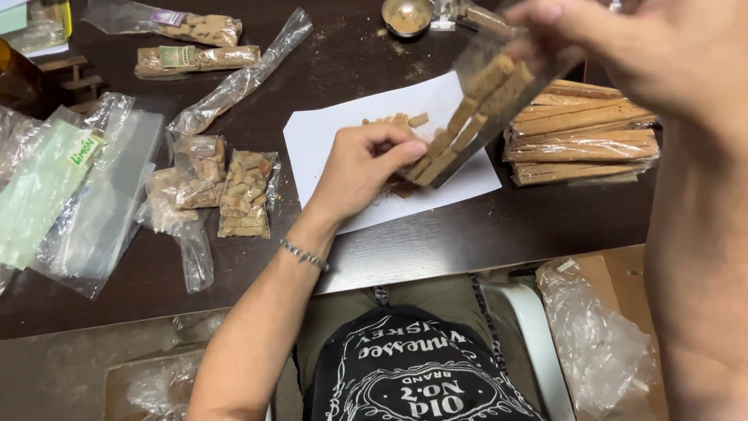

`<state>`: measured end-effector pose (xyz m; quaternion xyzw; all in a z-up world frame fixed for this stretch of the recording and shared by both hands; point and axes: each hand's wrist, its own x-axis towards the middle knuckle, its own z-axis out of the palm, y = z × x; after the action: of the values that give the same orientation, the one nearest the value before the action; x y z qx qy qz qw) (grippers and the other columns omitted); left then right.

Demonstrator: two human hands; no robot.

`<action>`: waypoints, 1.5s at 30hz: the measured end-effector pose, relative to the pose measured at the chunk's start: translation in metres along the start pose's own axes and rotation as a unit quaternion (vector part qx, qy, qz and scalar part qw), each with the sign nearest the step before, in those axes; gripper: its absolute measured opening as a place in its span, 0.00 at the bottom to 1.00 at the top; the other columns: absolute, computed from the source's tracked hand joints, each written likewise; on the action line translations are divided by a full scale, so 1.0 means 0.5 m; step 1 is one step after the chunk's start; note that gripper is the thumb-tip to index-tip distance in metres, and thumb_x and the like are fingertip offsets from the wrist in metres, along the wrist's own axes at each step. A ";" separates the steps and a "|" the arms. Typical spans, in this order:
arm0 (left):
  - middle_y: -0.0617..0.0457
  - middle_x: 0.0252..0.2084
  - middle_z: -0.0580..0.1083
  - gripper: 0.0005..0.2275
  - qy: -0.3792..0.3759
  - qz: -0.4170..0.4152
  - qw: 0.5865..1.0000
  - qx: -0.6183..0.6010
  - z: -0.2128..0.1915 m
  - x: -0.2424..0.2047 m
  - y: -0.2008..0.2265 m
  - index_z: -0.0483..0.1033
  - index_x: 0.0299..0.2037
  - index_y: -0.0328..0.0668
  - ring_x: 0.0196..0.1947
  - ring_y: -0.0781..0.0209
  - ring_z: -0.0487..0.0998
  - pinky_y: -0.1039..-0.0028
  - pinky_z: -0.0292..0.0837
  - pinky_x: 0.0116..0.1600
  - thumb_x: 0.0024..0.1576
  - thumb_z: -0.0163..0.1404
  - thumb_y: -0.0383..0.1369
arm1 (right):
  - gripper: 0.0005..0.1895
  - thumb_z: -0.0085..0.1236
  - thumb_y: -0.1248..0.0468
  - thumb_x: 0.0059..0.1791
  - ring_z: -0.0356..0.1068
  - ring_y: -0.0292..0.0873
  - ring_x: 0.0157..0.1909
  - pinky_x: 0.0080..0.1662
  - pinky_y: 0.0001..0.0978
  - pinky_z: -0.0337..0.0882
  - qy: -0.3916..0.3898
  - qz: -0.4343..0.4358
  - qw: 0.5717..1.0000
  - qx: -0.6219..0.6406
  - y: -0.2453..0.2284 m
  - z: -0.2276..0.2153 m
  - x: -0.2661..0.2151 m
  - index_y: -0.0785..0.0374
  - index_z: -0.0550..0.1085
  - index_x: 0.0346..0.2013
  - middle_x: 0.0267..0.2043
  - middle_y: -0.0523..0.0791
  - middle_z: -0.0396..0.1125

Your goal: The person places small wooden pieces into a plastic bag, inserts the bag into a larger bundle of incense sticks, and then wraps a single incense stick in a thin plastic film by hand.

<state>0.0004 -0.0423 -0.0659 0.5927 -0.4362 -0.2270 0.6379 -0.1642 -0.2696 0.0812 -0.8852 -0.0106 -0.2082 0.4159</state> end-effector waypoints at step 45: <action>0.46 0.33 0.74 0.08 0.004 0.360 0.768 0.530 -0.042 -0.246 -0.034 0.80 0.36 0.39 0.31 0.53 0.74 0.71 0.71 0.35 0.65 0.47 0.25 | 0.05 0.63 0.64 0.50 0.77 0.45 0.51 0.54 0.39 0.75 -0.040 -0.185 0.970 -0.152 0.177 0.339 -0.231 0.60 0.82 0.39 0.44 0.41 0.78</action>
<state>-0.0419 0.0651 -0.1156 0.6372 -0.6661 0.2888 0.2585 -0.1917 -0.1838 -0.1233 -0.9282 -0.1593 -0.2454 0.2300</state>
